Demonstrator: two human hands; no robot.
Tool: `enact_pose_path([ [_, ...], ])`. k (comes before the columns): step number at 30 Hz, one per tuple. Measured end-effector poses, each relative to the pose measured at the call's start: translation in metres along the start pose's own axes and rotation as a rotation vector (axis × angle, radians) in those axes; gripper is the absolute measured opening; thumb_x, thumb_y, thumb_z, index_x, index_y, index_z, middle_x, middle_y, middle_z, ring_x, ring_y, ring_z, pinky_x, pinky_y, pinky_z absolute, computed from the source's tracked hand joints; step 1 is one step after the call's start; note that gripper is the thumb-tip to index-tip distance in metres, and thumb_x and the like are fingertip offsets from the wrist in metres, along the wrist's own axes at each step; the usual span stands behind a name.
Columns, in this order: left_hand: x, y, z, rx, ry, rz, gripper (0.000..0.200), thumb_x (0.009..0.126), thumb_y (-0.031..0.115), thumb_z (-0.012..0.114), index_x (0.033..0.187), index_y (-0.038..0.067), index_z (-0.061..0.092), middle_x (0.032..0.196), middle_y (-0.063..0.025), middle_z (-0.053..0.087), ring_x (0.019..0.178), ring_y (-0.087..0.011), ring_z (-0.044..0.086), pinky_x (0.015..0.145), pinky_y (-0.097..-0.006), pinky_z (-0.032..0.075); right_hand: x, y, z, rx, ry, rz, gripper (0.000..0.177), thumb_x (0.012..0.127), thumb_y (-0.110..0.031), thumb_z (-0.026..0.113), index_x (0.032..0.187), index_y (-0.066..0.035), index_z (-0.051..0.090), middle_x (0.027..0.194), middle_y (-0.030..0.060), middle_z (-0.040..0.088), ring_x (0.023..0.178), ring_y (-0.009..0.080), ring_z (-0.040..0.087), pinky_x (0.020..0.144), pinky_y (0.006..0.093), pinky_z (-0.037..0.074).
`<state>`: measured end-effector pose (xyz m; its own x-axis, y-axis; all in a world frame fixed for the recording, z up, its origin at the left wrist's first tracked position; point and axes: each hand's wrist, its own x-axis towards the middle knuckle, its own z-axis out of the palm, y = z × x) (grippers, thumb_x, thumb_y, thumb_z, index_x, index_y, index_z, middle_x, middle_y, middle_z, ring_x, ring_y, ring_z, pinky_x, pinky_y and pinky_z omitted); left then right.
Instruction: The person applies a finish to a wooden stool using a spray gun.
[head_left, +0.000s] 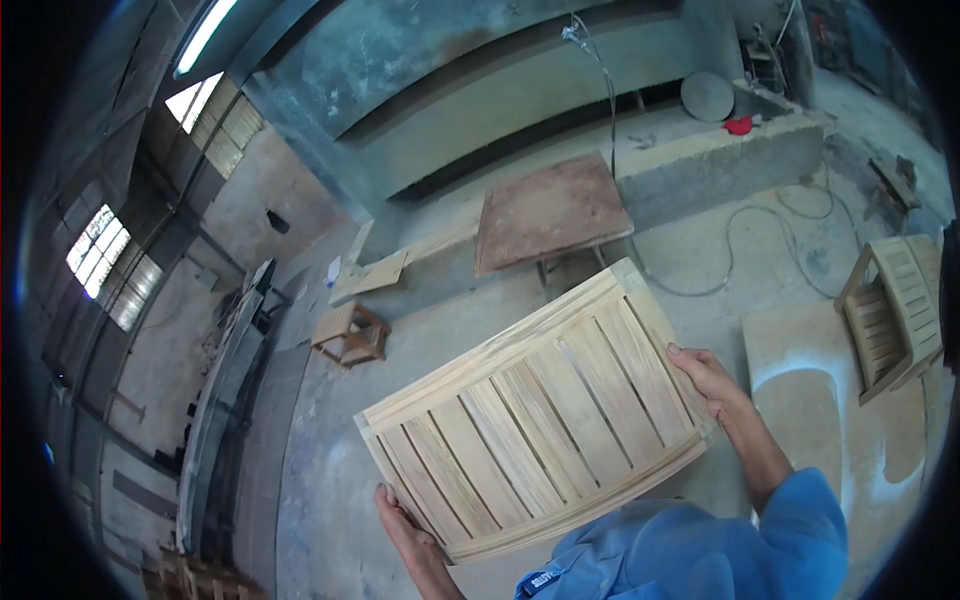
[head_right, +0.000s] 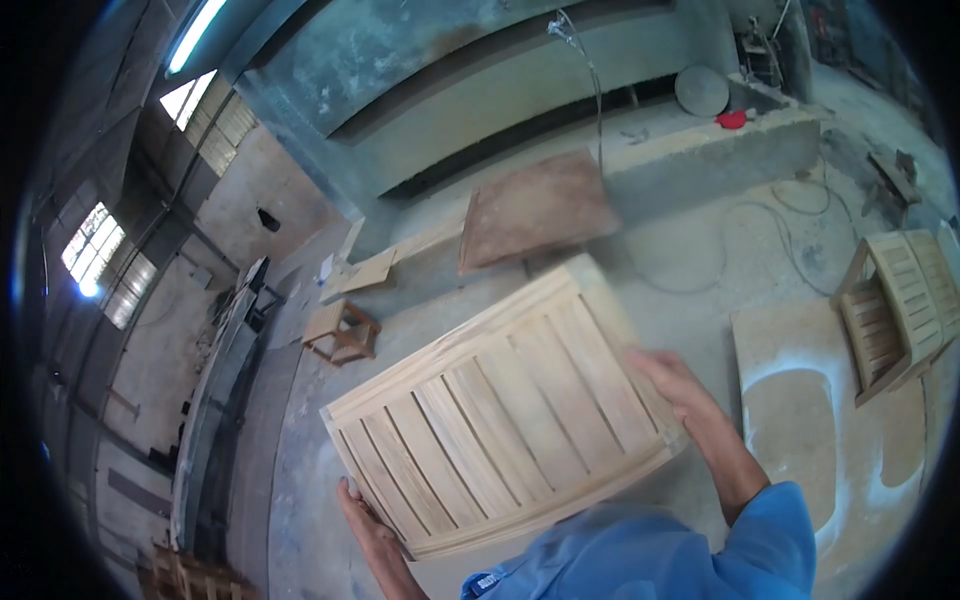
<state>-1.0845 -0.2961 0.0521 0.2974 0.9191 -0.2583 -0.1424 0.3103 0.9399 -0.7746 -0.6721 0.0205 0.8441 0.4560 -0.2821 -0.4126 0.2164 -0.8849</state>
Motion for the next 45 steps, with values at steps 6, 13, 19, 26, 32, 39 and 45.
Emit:
enact_pose_path([
  [6,0.112,0.035,0.133,-0.004,-0.177,0.023,0.064,0.091,0.054,0.047,0.122,0.000,0.059,0.114,-0.0121,0.067,0.105,-0.0237,0.063,0.095,-0.0367,0.046,0.087,-0.055,0.015,0.056,0.124,-0.137,0.047,0.091,-0.034,0.065,0.111,0.009,0.064,0.101,0.0136,0.069,0.086,0.0174,0.067,0.074,0.0301,0.055],
  [13,0.223,0.038,0.303,-0.056,-0.372,0.109,0.067,0.089,0.056,0.047,0.122,-0.001,0.060,0.114,-0.0130,0.067,0.106,-0.0240,0.062,0.096,-0.0359,0.044,0.225,-0.118,0.003,0.145,0.175,-0.307,0.051,0.092,-0.038,0.064,0.111,0.009,0.062,0.096,0.0159,0.070,0.080,0.0180,0.070,0.072,0.0296,0.057],
  [19,0.295,0.051,0.440,-0.035,-0.349,0.174,0.067,0.089,0.056,0.047,0.120,-0.003,0.061,0.111,-0.0126,0.068,0.105,-0.0236,0.062,0.094,-0.0345,0.045,0.354,-0.187,-0.004,0.136,0.153,-0.361,0.052,0.092,-0.038,0.064,0.114,0.010,0.060,0.100,0.0174,0.069,0.082,0.0177,0.069,0.072,0.0299,0.057],
  [26,0.389,0.045,0.560,-0.020,-0.404,0.113,0.067,0.088,0.057,0.049,0.117,-0.002,0.063,0.110,-0.0136,0.068,0.102,-0.0252,0.064,0.093,-0.0360,0.046,0.481,-0.226,-0.008,0.128,0.181,-0.291,0.051,0.093,-0.033,0.062,0.117,0.012,0.060,0.109,0.0189,0.067,0.093,0.0217,0.068,0.081,0.0334,0.055],
  [32,0.514,0.010,0.658,0.066,-0.466,-0.003,0.065,0.088,0.053,0.054,0.118,-0.004,0.061,0.109,-0.0161,0.069,0.099,-0.0258,0.066,0.088,-0.0366,0.050,0.598,-0.250,-0.009,0.149,0.164,-0.261,0.052,0.091,-0.030,0.066,0.119,0.013,0.058,0.110,0.0203,0.067,0.094,0.0237,0.068,0.081,0.0344,0.056],
  [39,0.604,-0.007,0.756,0.340,-0.673,0.043,0.053,0.094,0.037,0.061,0.120,-0.009,0.057,0.110,-0.0182,0.066,0.100,-0.0247,0.063,0.089,-0.0351,0.048,0.731,-0.294,-0.014,-0.013,0.155,-0.132,0.051,0.090,-0.029,0.069,0.118,0.012,0.060,0.109,0.0200,0.067,0.093,0.0231,0.068,0.081,0.0333,0.057],
  [45,0.640,-0.009,0.802,0.697,-0.642,0.263,0.063,0.094,0.047,0.058,0.122,-0.010,0.056,0.112,-0.0203,0.065,0.098,-0.0250,0.062,0.087,-0.0340,0.048,0.816,-0.309,-0.028,-0.038,0.069,-0.078,0.057,0.090,-0.036,0.068,0.117,0.013,0.060,0.109,0.0204,0.068,0.095,0.0243,0.068,0.081,0.0340,0.056],
])
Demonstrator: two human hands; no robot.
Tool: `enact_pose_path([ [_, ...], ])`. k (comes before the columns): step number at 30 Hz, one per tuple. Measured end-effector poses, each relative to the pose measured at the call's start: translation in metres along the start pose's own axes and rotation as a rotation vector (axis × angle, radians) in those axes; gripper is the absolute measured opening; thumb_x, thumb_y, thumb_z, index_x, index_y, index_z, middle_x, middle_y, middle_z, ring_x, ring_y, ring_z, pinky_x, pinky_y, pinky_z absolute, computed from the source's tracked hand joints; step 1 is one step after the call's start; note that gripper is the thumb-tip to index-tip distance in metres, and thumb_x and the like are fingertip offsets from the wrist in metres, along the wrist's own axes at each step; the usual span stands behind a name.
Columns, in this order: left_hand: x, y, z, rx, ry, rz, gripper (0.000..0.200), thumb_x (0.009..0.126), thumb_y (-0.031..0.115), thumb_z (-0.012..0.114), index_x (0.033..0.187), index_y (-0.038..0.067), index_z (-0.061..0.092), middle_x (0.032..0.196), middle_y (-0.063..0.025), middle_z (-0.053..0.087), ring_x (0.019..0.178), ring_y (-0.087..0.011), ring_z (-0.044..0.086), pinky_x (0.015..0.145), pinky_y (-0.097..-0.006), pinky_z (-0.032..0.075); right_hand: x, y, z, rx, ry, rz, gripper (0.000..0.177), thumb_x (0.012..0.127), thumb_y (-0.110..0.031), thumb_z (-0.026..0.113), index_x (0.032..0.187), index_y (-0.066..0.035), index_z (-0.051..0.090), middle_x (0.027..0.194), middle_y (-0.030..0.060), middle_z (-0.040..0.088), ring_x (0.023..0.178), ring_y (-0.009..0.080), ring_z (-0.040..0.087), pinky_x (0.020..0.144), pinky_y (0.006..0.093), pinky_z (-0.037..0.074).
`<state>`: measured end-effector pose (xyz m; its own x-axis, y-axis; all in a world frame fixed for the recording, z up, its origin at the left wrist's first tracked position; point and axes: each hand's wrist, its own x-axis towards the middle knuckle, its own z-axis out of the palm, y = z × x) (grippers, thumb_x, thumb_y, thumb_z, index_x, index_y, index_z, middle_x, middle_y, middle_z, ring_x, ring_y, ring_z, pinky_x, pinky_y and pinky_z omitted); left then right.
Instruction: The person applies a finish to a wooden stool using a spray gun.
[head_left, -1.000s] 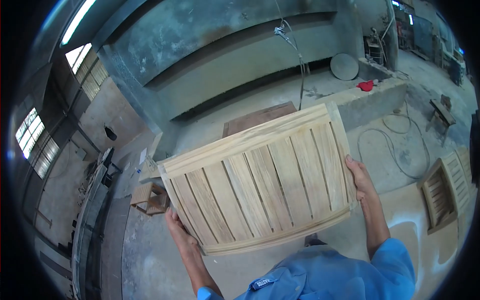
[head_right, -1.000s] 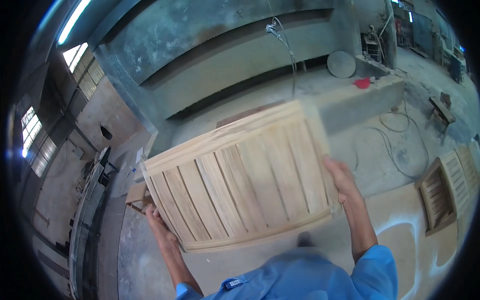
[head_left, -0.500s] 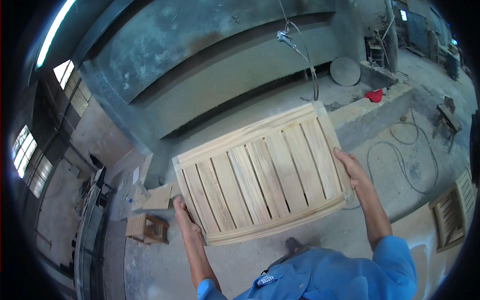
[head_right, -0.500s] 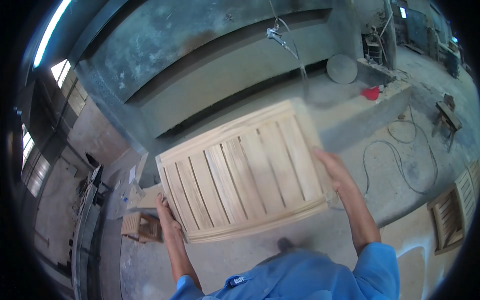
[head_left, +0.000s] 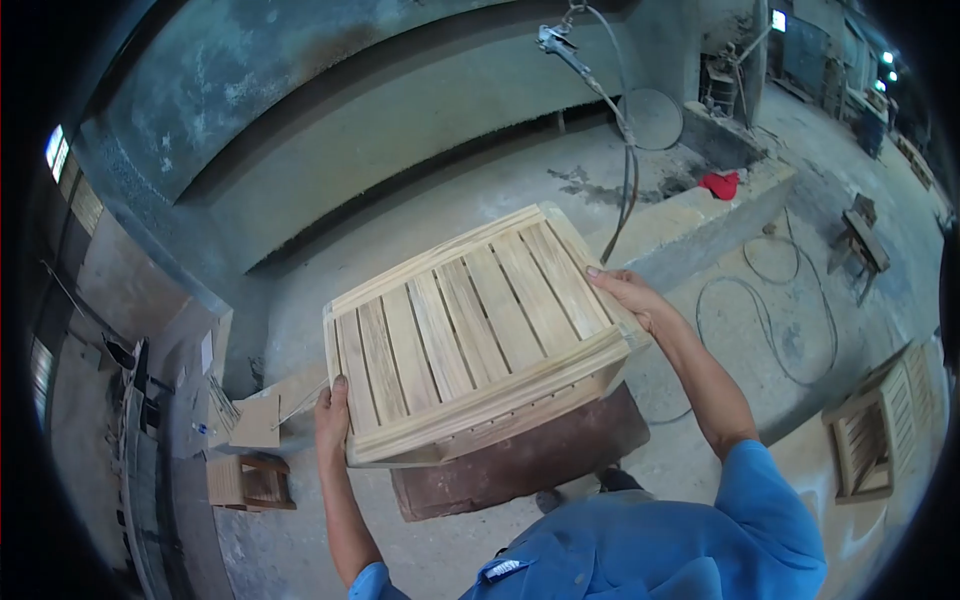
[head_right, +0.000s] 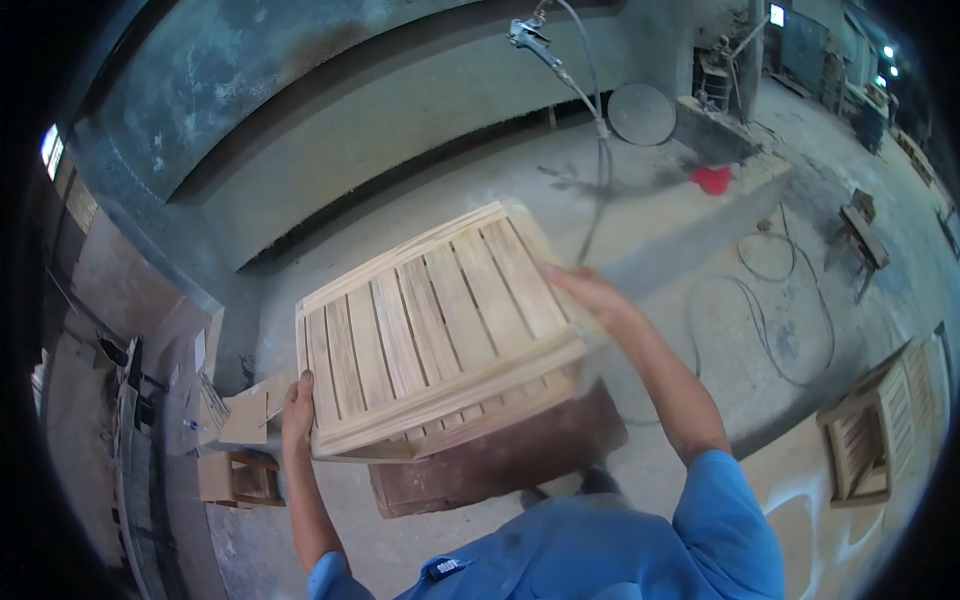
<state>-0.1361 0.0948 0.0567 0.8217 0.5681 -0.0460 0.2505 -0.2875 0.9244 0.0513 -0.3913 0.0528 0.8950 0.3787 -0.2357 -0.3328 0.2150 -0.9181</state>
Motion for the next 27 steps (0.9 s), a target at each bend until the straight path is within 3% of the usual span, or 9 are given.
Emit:
enact_pose_path([
  [2,0.008,0.008,0.005,0.113,0.063,0.059,0.064,0.094,0.048,0.056,0.120,-0.011,0.056,0.110,-0.0229,0.066,0.098,-0.0277,0.063,0.088,-0.0361,0.047,0.032,0.002,-0.010,0.007,-0.046,-0.012,0.061,0.089,-0.039,0.069,0.117,0.014,0.059,0.109,0.0206,0.068,0.095,0.0250,0.068,0.081,0.0348,0.056],
  [6,0.004,0.024,0.014,0.458,0.178,0.120,0.059,0.095,0.045,0.050,0.114,-0.010,0.059,0.101,-0.0293,0.065,0.096,-0.0322,0.063,0.087,-0.0395,0.047,0.071,-0.039,-0.019,-0.526,0.161,-0.039,0.078,0.081,-0.052,0.071,0.121,0.013,0.057,0.103,0.0193,0.069,0.092,0.0251,0.067,0.079,0.0384,0.054],
  [8,-0.007,0.029,0.019,0.435,0.231,0.127,0.056,0.095,0.044,0.050,0.110,-0.009,0.060,0.097,-0.0291,0.065,0.092,-0.0327,0.063,0.084,-0.0408,0.047,0.107,-0.070,-0.037,-0.990,0.327,-0.480,0.072,0.083,-0.049,0.072,0.128,0.004,0.052,0.087,0.0156,0.067,0.082,0.0211,0.067,0.075,0.0352,0.053],
  [11,-0.026,0.042,0.027,0.409,0.261,0.092,0.054,0.096,0.043,0.050,0.104,-0.009,0.061,0.091,-0.0282,0.065,0.087,-0.0311,0.062,0.081,-0.0418,0.047,0.158,-0.154,-0.035,-1.073,0.534,-1.000,0.073,0.081,-0.043,0.073,0.134,0.000,0.046,0.096,0.0171,0.065,0.089,0.0331,0.064,0.078,0.0415,0.051],
  [13,-0.030,0.041,0.031,0.443,0.322,0.073,0.053,0.096,0.043,0.050,0.101,-0.009,0.061,0.088,-0.0277,0.064,0.085,-0.0298,0.062,0.079,-0.0420,0.047,0.212,-0.207,-0.039,-1.313,0.722,-1.204,0.069,0.080,-0.033,0.073,0.135,-0.003,0.044,0.113,0.0181,0.061,0.108,0.0348,0.059,0.086,0.0433,0.049],
  [15,-0.033,0.035,0.031,0.507,0.371,0.051,0.051,0.095,0.039,0.052,0.096,-0.010,0.061,0.082,-0.0253,0.064,0.079,-0.0255,0.060,0.074,-0.0399,0.047,0.256,-0.254,-0.043,-1.451,0.779,-1.117,0.066,0.080,-0.022,0.071,0.137,-0.007,0.042,0.129,0.0183,0.053,0.123,0.0362,0.049,0.094,0.0450,0.046],
  [19,-0.045,0.040,0.041,0.451,0.428,-0.003,0.047,0.094,0.033,0.055,0.097,-0.013,0.063,0.074,-0.0204,0.063,0.071,-0.0196,0.057,0.066,-0.0363,0.047,0.335,-0.289,-0.071,-1.532,0.922,-1.130,0.064,0.081,-0.011,0.066,0.139,-0.010,0.040,0.133,0.0180,0.048,0.126,0.0388,0.045,0.096,0.0474,0.047],
  [23,-0.050,0.022,0.041,0.472,0.474,0.030,0.045,0.092,0.031,0.056,0.102,-0.012,0.064,0.077,-0.0189,0.065,0.073,-0.0185,0.059,0.070,-0.0332,0.049,0.370,-0.306,-0.084,-1.461,0.833,-0.996,0.070,0.080,0.002,0.059,0.143,-0.010,0.033,0.130,0.0198,0.049,0.124,0.0394,0.046,0.093,0.0472,0.050],
  [27,-0.058,0.035,0.052,0.415,0.504,-0.035,0.046,0.092,0.033,0.057,0.107,-0.009,0.065,0.085,-0.0230,0.068,0.081,-0.0227,0.066,0.075,-0.0347,0.051,0.368,-0.327,-0.074,-1.398,0.890,-0.949,0.069,0.079,-0.006,0.060,0.143,-0.015,0.037,0.111,0.0239,0.061,0.104,0.0404,0.061,0.085,0.0503,0.051],
])
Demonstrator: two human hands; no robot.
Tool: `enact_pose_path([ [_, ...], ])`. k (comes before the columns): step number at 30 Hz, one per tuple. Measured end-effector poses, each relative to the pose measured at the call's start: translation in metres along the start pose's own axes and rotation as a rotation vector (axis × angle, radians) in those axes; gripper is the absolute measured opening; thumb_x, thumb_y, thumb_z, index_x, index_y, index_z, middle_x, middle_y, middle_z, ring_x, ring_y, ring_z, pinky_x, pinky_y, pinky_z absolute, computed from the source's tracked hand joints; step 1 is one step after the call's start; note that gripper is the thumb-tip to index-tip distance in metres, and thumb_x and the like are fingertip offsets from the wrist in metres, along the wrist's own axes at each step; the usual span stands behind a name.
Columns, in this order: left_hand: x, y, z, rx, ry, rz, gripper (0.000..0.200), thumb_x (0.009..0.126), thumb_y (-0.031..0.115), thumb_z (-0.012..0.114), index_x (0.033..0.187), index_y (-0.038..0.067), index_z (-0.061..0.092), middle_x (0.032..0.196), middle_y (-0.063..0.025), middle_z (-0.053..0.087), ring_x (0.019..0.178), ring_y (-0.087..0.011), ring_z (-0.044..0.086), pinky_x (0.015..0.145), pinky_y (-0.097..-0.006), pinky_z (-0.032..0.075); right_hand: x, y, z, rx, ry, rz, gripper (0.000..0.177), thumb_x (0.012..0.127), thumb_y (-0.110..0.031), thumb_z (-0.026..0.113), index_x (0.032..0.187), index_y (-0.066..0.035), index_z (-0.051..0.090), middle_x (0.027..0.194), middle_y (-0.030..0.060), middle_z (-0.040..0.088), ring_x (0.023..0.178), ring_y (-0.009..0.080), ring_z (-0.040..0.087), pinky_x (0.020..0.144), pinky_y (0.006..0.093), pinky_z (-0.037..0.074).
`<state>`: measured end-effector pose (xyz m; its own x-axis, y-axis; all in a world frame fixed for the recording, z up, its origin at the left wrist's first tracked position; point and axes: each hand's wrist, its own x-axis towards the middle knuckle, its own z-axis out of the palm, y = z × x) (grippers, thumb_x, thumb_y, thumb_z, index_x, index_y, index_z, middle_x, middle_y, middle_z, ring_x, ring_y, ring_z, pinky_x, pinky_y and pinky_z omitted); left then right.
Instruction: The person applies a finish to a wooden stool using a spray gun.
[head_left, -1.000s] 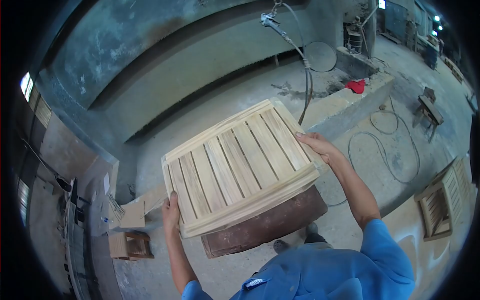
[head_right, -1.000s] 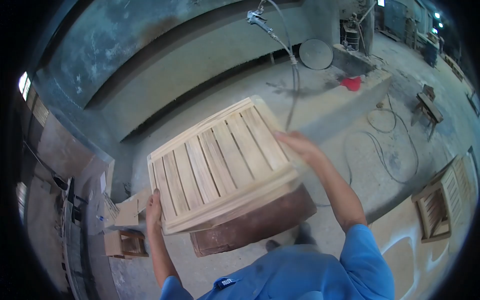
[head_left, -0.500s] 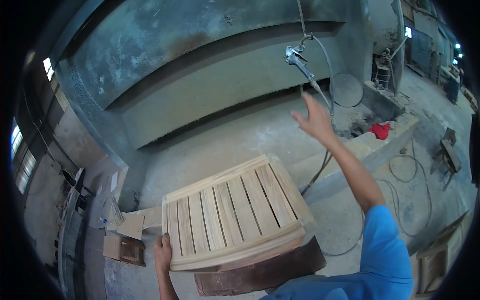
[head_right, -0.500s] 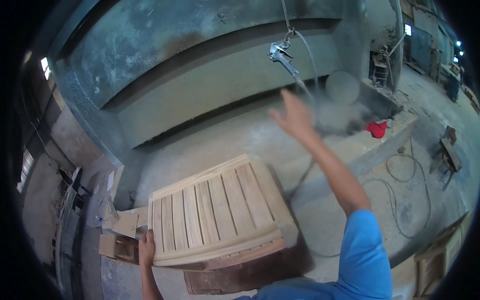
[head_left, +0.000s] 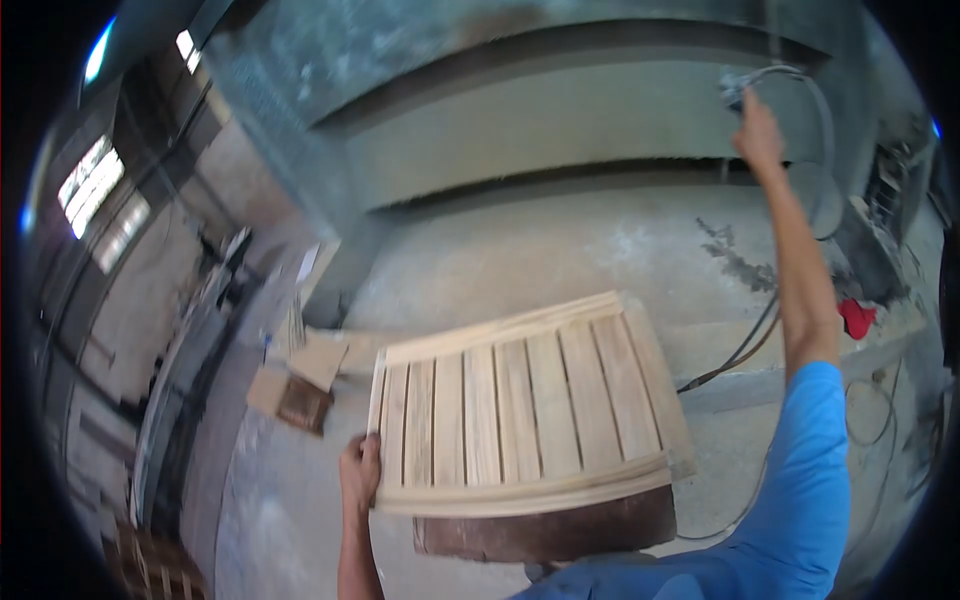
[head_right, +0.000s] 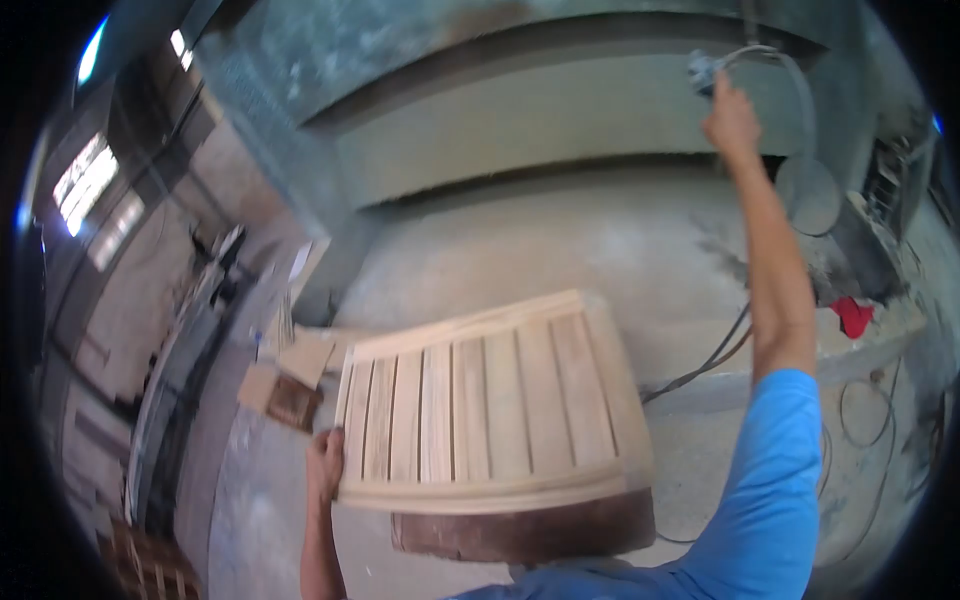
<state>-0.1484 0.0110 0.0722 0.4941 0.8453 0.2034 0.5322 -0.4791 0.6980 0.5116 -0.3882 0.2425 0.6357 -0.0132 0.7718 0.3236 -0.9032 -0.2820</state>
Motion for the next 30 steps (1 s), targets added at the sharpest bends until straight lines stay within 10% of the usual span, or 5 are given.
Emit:
enact_pose_path([
  [4,-0.003,0.013,0.000,0.004,0.010,-0.055,0.047,0.093,0.035,0.057,0.110,-0.008,0.065,0.085,-0.0245,0.069,0.080,-0.0249,0.067,0.074,-0.0353,0.051,0.010,-0.021,-0.056,0.259,0.191,-0.022,0.047,0.087,-0.027,0.067,0.130,-0.013,0.057,0.113,0.0189,0.068,0.104,0.0289,0.066,0.076,0.0428,0.052],
  [10,-0.002,0.010,0.004,-0.010,-0.002,-0.057,0.050,0.093,0.038,0.056,0.111,-0.007,0.065,0.085,-0.0255,0.069,0.079,-0.0265,0.067,0.074,-0.0362,0.051,-0.033,-0.031,-0.165,0.923,-0.122,-0.274,0.041,0.093,-0.044,0.062,0.114,-0.009,0.067,0.103,0.0019,0.070,0.092,0.0063,0.064,0.060,0.0208,0.043],
  [22,0.017,-0.004,0.002,-0.024,-0.061,0.114,0.051,0.093,0.040,0.057,0.115,-0.006,0.063,0.086,-0.0273,0.068,0.080,-0.0295,0.068,0.074,-0.0383,0.051,-0.225,-0.091,-0.343,0.860,-0.591,-0.406,0.055,0.090,-0.049,0.063,0.125,-0.006,0.063,0.089,0.0038,0.067,0.076,0.0107,0.063,0.061,0.0245,0.050],
  [26,0.003,-0.023,-0.004,-0.300,-0.072,0.159,0.051,0.096,0.036,0.054,0.124,-0.006,0.058,0.109,-0.0238,0.066,0.098,-0.0282,0.063,0.087,-0.0363,0.048,-0.299,-0.105,-0.378,0.834,-0.783,-0.306,0.064,0.086,-0.051,0.068,0.132,-0.007,0.059,0.099,0.0074,0.070,0.082,0.0136,0.065,0.073,0.0287,0.054],
  [30,-0.045,-0.055,0.003,-0.617,-0.065,0.084,0.053,0.101,0.039,0.046,0.130,-0.006,0.053,0.126,-0.0199,0.058,0.118,-0.0255,0.053,0.102,-0.0346,0.038,-0.359,-0.117,-0.411,0.924,-0.937,-0.316,0.067,0.087,-0.052,0.067,0.130,-0.002,0.059,0.087,0.0081,0.066,0.066,0.0125,0.060,0.059,0.0283,0.050],
])
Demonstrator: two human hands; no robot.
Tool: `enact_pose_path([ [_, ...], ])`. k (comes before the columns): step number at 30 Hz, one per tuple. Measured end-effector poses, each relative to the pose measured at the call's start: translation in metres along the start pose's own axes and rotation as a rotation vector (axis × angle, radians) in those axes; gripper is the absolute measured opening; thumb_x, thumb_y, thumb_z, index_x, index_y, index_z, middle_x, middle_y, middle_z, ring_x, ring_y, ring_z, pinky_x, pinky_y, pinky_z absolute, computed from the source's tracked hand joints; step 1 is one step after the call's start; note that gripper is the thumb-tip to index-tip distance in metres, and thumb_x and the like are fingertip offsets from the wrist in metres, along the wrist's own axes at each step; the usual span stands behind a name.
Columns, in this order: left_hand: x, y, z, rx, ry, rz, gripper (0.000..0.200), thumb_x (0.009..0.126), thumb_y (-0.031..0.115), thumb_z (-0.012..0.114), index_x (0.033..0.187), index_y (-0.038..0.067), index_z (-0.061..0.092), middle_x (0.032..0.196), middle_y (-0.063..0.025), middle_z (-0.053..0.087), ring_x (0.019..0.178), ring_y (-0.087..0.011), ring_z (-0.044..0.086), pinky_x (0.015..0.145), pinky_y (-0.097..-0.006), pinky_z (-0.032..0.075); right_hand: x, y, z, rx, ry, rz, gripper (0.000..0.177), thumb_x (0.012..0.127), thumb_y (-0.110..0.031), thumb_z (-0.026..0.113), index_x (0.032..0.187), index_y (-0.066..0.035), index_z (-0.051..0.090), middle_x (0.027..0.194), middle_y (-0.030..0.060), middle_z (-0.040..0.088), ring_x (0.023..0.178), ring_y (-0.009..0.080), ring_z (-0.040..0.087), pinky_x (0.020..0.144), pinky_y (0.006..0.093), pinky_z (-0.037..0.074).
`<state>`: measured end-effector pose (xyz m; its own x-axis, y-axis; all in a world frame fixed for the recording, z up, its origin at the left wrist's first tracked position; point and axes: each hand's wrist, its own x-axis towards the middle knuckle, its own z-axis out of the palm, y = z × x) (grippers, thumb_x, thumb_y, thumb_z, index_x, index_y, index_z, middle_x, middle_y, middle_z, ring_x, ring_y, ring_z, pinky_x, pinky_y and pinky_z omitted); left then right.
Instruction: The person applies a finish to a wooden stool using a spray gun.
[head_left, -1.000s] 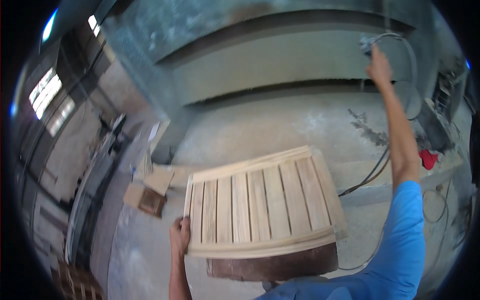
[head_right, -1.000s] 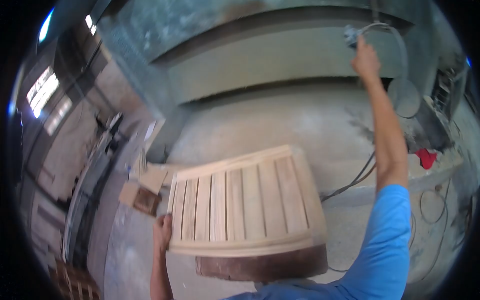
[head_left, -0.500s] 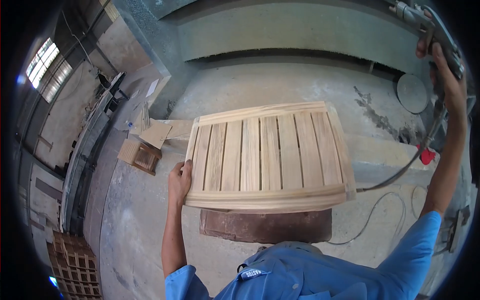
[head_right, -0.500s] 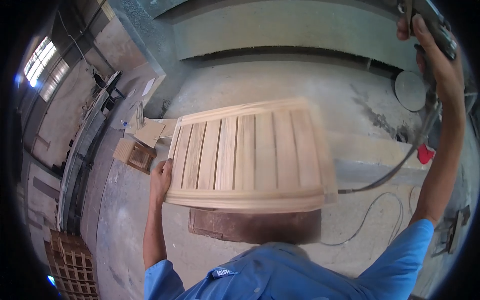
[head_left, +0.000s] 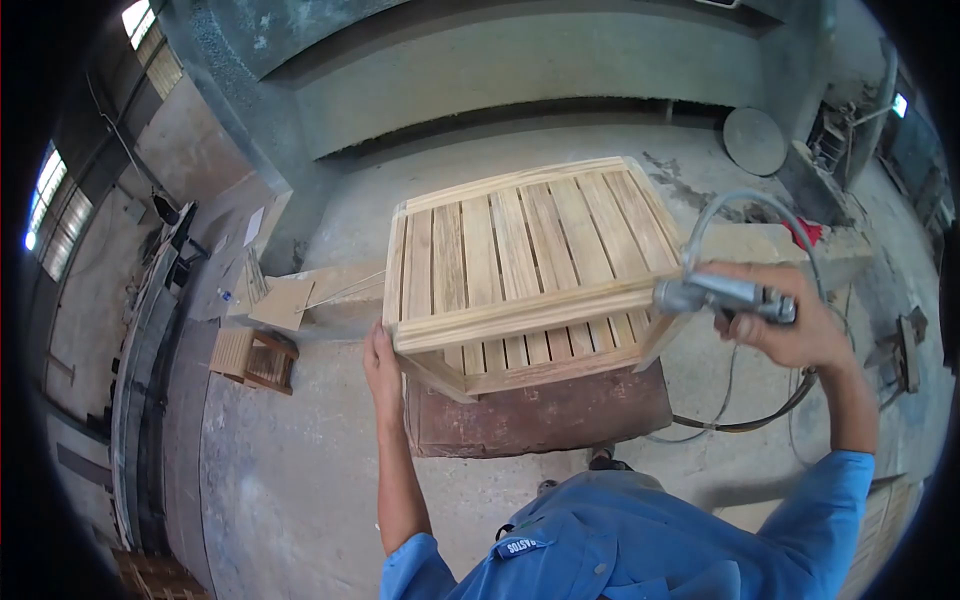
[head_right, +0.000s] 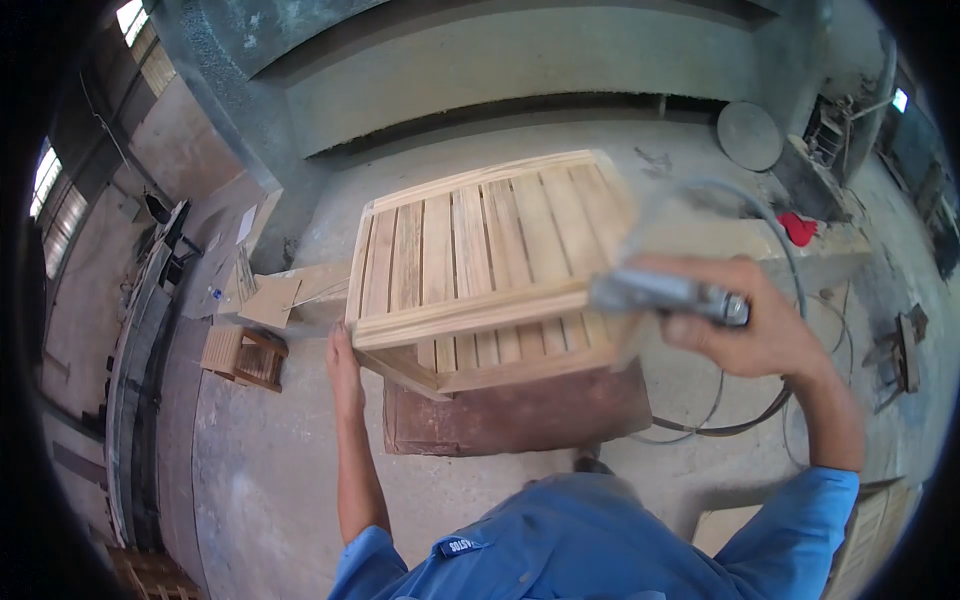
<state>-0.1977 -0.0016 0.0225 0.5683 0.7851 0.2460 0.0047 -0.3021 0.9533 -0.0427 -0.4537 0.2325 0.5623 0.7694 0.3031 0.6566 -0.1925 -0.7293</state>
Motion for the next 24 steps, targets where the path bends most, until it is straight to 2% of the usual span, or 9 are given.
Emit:
enact_pose_path([
  [3,-0.015,-0.024,-0.004,-0.133,0.018,-0.044,0.059,0.103,0.044,0.041,0.133,-0.005,0.050,0.130,-0.0181,0.055,0.122,-0.0240,0.049,0.105,-0.0343,0.034,-0.006,-0.024,0.018,0.049,-0.082,0.096,0.060,0.085,-0.049,0.069,0.129,-0.008,0.062,0.094,0.0078,0.072,0.078,0.0156,0.067,0.072,0.0313,0.053],
  [11,-0.044,-0.038,-0.012,-0.080,-0.102,-0.252,0.071,0.099,0.058,0.036,0.145,0.004,0.037,0.148,-0.0158,0.040,0.135,-0.0304,0.040,0.104,-0.0523,0.036,0.008,-0.042,0.007,-0.072,0.237,0.206,0.064,0.093,-0.053,0.057,0.132,-0.003,0.055,0.075,0.0017,0.062,0.065,0.0071,0.060,0.042,0.0187,0.041],
  [13,-0.050,-0.053,-0.015,-0.134,-0.117,-0.269,0.072,0.099,0.059,0.034,0.145,0.004,0.037,0.148,-0.0156,0.040,0.135,-0.0315,0.039,0.104,-0.0534,0.035,0.016,-0.041,0.013,-0.048,0.345,-0.003,0.062,0.094,-0.052,0.057,0.132,-0.004,0.055,0.074,0.0016,0.061,0.064,0.0072,0.059,0.042,0.0189,0.041],
  [15,-0.055,-0.064,-0.014,-0.182,-0.125,-0.287,0.073,0.099,0.061,0.032,0.146,0.004,0.037,0.148,-0.0155,0.039,0.135,-0.0327,0.039,0.105,-0.0545,0.035,0.018,-0.054,0.011,-0.050,0.358,0.122,0.039,0.095,-0.017,0.056,0.131,-0.003,0.058,0.075,-0.0019,0.058,0.070,0.0071,0.053,0.064,0.0226,0.045],
  [17,-0.057,-0.066,-0.010,-0.199,-0.094,-0.313,0.075,0.098,0.063,0.028,0.146,0.005,0.037,0.148,-0.0151,0.040,0.135,-0.0350,0.039,0.105,-0.0549,0.033,0.011,-0.050,0.009,-0.016,0.317,0.092,0.041,0.094,-0.020,0.058,0.132,-0.004,0.057,0.075,-0.0013,0.059,0.071,0.0080,0.055,0.067,0.0243,0.047],
  [19,-0.059,-0.064,-0.009,-0.229,-0.081,-0.349,0.077,0.098,0.064,0.027,0.146,0.006,0.037,0.149,-0.0148,0.039,0.135,-0.0350,0.038,0.106,-0.0555,0.032,-0.005,-0.053,0.009,-0.028,0.097,0.138,0.073,0.086,-0.060,0.063,0.132,-0.004,0.057,0.074,0.0028,0.063,0.061,0.0085,0.059,0.046,0.0208,0.045],
  [20,-0.060,-0.064,-0.007,-0.255,-0.077,-0.395,0.078,0.097,0.066,0.027,0.146,0.006,0.036,0.150,-0.0145,0.038,0.136,-0.0351,0.038,0.107,-0.0562,0.030,-0.014,-0.054,0.013,-0.032,0.096,0.131,0.073,0.086,-0.060,0.063,0.132,-0.004,0.057,0.074,0.0028,0.063,0.061,0.0085,0.059,0.046,0.0208,0.045],
  [22,-0.061,-0.067,-0.006,-0.284,-0.074,-0.400,0.080,0.096,0.067,0.026,0.147,0.006,0.034,0.151,-0.0141,0.035,0.137,-0.0349,0.036,0.108,-0.0570,0.029,-0.026,-0.055,0.017,0.066,-0.043,0.014,0.049,0.090,-0.026,0.065,0.134,-0.009,0.057,0.098,0.0060,0.072,0.082,0.0106,0.065,0.069,0.0245,0.051],
  [24,-0.060,-0.068,-0.003,-0.305,-0.079,-0.406,0.082,0.096,0.069,0.025,0.148,0.007,0.033,0.153,-0.0137,0.033,0.138,-0.0347,0.034,0.108,-0.0577,0.027,-0.025,-0.051,0.015,0.073,-0.062,0.014,0.047,0.090,-0.025,0.064,0.134,-0.010,0.057,0.103,0.0067,0.072,0.084,0.0110,0.066,0.069,0.0247,0.052],
])
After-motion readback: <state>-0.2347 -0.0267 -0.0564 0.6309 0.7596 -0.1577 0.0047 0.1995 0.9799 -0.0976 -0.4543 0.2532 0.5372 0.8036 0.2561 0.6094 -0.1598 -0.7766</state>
